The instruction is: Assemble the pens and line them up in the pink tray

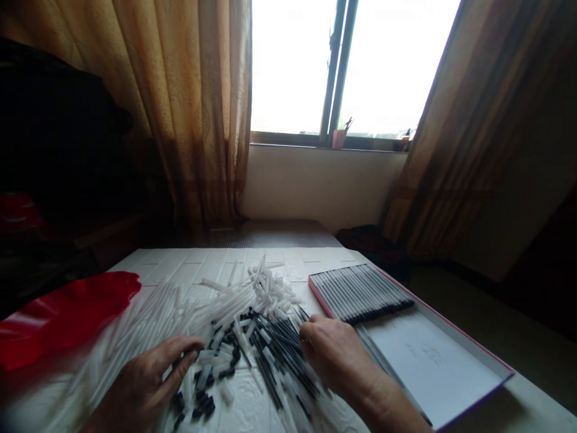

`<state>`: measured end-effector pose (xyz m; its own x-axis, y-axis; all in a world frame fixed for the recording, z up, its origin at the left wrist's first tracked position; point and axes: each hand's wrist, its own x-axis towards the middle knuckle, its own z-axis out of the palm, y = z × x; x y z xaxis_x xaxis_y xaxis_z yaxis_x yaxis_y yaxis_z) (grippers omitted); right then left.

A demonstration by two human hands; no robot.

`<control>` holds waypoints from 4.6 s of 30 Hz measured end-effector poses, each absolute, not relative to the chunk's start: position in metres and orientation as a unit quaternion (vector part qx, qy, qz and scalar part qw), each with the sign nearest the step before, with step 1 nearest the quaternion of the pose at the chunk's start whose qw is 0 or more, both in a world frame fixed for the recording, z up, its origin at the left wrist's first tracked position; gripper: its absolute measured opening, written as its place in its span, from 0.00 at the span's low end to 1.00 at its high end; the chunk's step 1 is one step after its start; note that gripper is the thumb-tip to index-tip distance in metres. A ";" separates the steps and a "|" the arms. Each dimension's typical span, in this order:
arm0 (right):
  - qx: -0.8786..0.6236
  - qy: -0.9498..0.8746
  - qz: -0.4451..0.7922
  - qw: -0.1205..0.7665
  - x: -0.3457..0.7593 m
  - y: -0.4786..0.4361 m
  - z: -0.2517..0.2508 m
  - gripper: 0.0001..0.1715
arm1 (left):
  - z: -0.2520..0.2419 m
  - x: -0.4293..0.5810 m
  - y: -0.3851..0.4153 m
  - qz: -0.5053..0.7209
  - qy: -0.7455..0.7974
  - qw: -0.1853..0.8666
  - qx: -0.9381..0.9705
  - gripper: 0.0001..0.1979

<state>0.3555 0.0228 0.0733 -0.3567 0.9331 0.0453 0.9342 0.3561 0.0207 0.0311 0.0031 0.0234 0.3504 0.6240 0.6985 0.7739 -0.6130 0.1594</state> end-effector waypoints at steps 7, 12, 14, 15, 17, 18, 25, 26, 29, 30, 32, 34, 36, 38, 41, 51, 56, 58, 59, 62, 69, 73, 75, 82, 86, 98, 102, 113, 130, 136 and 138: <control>-0.570 -0.820 -0.040 -0.017 0.340 0.031 0.057 0.11 | 0.026 0.029 0.004 -0.373 -0.462 0.087 -0.800 0.11; -0.546 -0.834 -0.069 0.042 0.347 0.034 0.040 0.12 | 0.026 0.029 0.004 -0.363 -0.478 0.080 -0.796 0.10; -0.534 -0.837 -0.071 0.095 0.352 0.035 0.034 0.11 | 0.025 0.029 0.004 -0.355 -0.489 0.072 -0.794 0.10; -0.530 -0.836 -0.065 0.128 0.355 0.036 0.032 0.10 | 0.024 0.028 0.005 -0.353 -0.494 0.070 -0.791 0.10; -0.527 -0.827 -0.034 0.193 0.361 0.037 0.028 0.09 | 0.021 0.027 0.006 -0.355 -0.503 0.064 -0.785 0.10; -0.526 -0.821 -0.009 0.222 0.363 0.038 0.027 0.10 | 0.020 0.027 0.006 -0.360 -0.508 0.059 -0.780 0.10; -0.429 -0.821 0.112 0.360 0.356 0.037 0.025 0.15 | 0.020 0.024 0.013 -0.435 -0.559 -0.038 -0.705 0.09; -0.412 -0.826 0.114 0.367 0.353 0.036 0.025 0.15 | 0.022 0.023 0.014 -0.444 -0.569 -0.044 -0.691 0.10; -0.388 -0.825 0.096 0.399 0.347 0.032 0.027 0.15 | 0.031 0.015 0.018 -0.475 -0.608 -0.078 -0.632 0.13; -0.381 -0.825 0.090 0.407 0.346 0.031 0.028 0.14 | 0.035 0.010 0.020 -0.485 -0.619 -0.089 -0.612 0.15; -0.368 -0.825 0.081 0.420 0.345 0.029 0.029 0.13 | 0.042 0.000 0.022 -0.502 -0.634 -0.103 -0.578 0.20; -0.354 -0.825 0.078 0.433 0.343 0.027 0.030 0.14 | 0.050 -0.012 0.023 -0.509 -0.643 -0.107 -0.562 0.24; -0.345 -0.817 0.076 0.455 0.342 0.025 0.031 0.15 | 0.057 -0.021 0.024 -0.501 -0.647 -0.107 -0.565 0.25; -0.337 -0.808 0.073 0.478 0.341 0.024 0.033 0.14 | 0.062 -0.025 0.025 -0.477 -0.646 -0.101 -0.587 0.25; -0.316 -0.810 0.058 0.491 0.340 0.022 0.034 0.13 | 0.066 -0.018 0.027 -0.416 -0.632 -0.082 -0.649 0.19; -0.290 -0.805 0.045 0.516 0.340 0.029 0.030 0.14 | 0.060 0.063 0.040 -0.147 -0.553 0.030 -0.820 0.14; -0.274 -0.826 0.014 0.491 0.349 0.033 0.035 0.16 | 0.053 0.075 0.048 -0.088 -0.583 0.050 -0.806 0.05; -0.259 -0.832 0.001 0.490 0.351 0.035 0.036 0.17 | 0.051 0.077 0.050 -0.077 -0.594 0.046 -0.799 0.06; -0.253 -0.836 -0.003 0.488 0.351 0.035 0.035 0.18 | 0.050 0.078 0.050 -0.074 -0.600 0.043 -0.796 0.07; -0.258 -0.835 0.004 0.485 0.351 0.036 0.034 0.18 | 0.049 0.079 0.049 -0.074 -0.615 0.036 -0.784 0.08; -0.280 -0.827 0.002 0.487 0.351 0.039 0.030 0.17 | 0.053 0.073 0.042 -0.113 -0.638 0.028 -0.761 0.09; -0.302 -0.812 -0.003 0.499 0.352 0.039 0.030 0.15 | 0.059 0.060 0.039 -0.169 -0.632 -0.001 -0.756 0.09; -0.312 -0.801 -0.001 0.511 0.352 0.039 0.031 0.15 | 0.063 0.053 0.039 -0.202 -0.622 -0.009 -0.757 0.08; -0.408 -0.703 0.104 0.574 0.349 0.036 0.025 0.10 | 0.065 0.040 0.041 -0.498 -0.496 -0.263 -0.661 0.16; -0.458 -0.596 0.217 0.623 0.341 0.032 0.023 0.17 | 0.065 0.054 0.030 -0.504 -0.433 -0.356 -0.657 0.19; -0.399 -0.432 0.409 0.698 0.324 0.016 0.056 0.32 | 0.045 0.099 0.007 -0.367 -0.335 -0.167 -0.851 0.23; -0.378 -0.446 0.421 0.693 0.323 0.016 0.049 0.32 | 0.039 0.100 0.008 -0.357 -0.327 -0.154 -0.862 0.19; -0.381 -0.484 0.411 0.672 0.314 0.010 0.044 0.30 | 0.028 0.104 0.004 -0.363 -0.349 -0.169 -0.847 0.15; -0.374 -0.578 0.333 0.644 0.317 0.012 0.033 0.13 | 0.039 0.103 0.002 -0.339 -0.363 -0.181 -0.849 0.10; -0.283 -0.823 0.147 0.470 0.316 0.015 0.025 0.21 | 0.041 0.104 -0.001 -0.363 -0.391 -0.279 -0.798 0.12; -0.263 -0.866 0.066 0.420 0.313 0.017 0.019 0.28 | 0.040 0.104 0.000 -0.372 -0.406 -0.319 -0.771 0.14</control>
<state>0.3126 0.0167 0.0190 -0.5098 0.5105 0.6925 0.4001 0.8533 -0.3345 0.1041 0.0000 0.0396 0.3933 0.8638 0.3150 0.3879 -0.4665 0.7949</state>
